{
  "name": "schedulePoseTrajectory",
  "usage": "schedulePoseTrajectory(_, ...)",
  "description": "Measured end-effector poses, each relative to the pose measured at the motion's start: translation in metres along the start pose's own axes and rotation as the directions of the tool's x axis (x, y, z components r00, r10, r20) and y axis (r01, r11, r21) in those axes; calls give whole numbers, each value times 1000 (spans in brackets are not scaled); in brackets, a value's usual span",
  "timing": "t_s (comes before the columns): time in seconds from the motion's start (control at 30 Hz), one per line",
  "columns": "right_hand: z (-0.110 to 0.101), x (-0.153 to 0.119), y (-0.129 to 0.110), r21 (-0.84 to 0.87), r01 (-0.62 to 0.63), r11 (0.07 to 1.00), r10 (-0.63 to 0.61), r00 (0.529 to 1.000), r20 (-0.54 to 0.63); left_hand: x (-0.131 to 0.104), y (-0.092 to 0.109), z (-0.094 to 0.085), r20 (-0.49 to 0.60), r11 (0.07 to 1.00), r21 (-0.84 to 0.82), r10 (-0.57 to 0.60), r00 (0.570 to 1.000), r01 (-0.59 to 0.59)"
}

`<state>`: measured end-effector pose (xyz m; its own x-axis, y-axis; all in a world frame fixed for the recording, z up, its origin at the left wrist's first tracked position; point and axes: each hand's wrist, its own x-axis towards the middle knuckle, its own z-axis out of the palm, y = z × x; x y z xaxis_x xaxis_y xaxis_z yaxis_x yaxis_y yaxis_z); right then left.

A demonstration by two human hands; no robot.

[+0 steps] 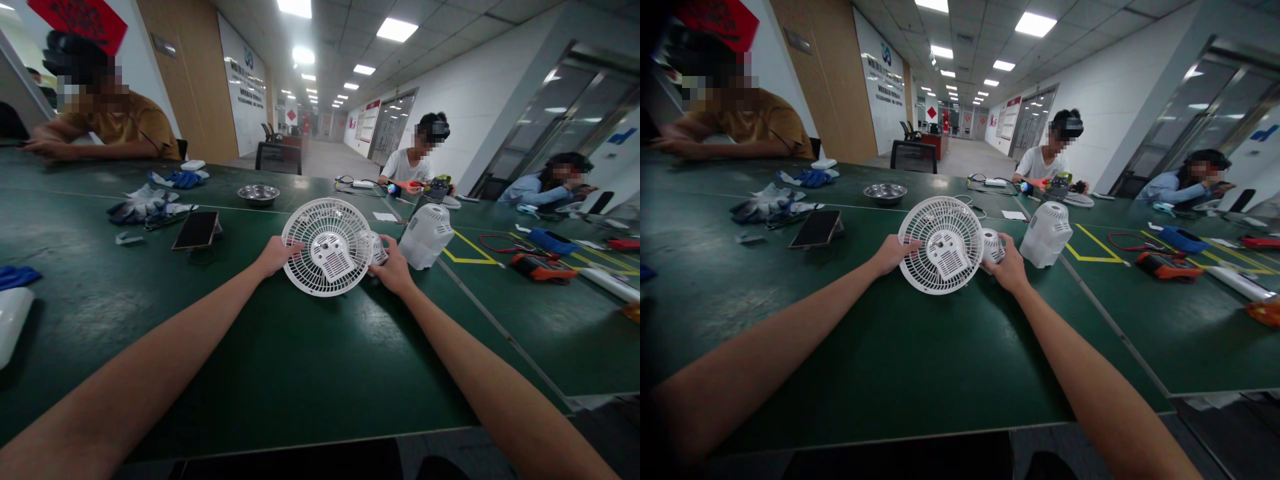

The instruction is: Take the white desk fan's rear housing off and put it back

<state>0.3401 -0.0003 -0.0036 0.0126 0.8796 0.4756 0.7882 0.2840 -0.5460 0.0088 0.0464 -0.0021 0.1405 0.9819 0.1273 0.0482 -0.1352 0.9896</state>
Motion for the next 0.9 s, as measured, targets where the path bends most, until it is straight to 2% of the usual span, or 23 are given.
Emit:
schedulePoseTrajectory(0.23, -9, 7, 13, -68, -21, 997, 9, 985, -173, 3, -4, 0, -8, 1000, -9, 1, 1000, -1)
schedulePoseTrajectory(0.47, -2, 6, 19, -122, 8, 993, -21, 994, -112, 5, -7, -2, 5, 1000, -4, 8, 1000, -8)
schedulePoseTrajectory(0.57, -9, 6, 9, -166, 62, 984, -100, 967, -233, 6, -8, -3, 11, 1000, 18, 17, 1000, -17)
schedulePoseTrajectory(0.63, -16, 5, -3, -118, 90, 989, -126, 931, -343, 7, -9, -4, 13, 999, 26, 22, 1000, -22)
schedulePoseTrajectory(0.7, -20, 3, -16, 64, 85, 994, -57, 933, -356, 7, -9, -3, 18, 999, 24, 27, 999, -27)
schedulePoseTrajectory(0.73, -19, 1, -23, 207, 54, 977, 11, 953, -303, 6, -8, -3, 22, 999, 23, 28, 999, -29)
schedulePoseTrajectory(0.8, -12, -4, -37, 510, -100, 854, 162, 984, -79, 5, -7, -3, 28, 999, 28, 30, 999, -31)
schedulePoseTrajectory(0.83, -7, -8, -44, 623, -218, 751, 221, 972, 74, 4, -6, -2, 27, 999, 32, 32, 999, -33)
schedulePoseTrajectory(0.9, 5, -15, -58, 697, -462, 548, 265, 887, 379, 4, -5, -2, 24, 998, 40, 38, 999, -39)
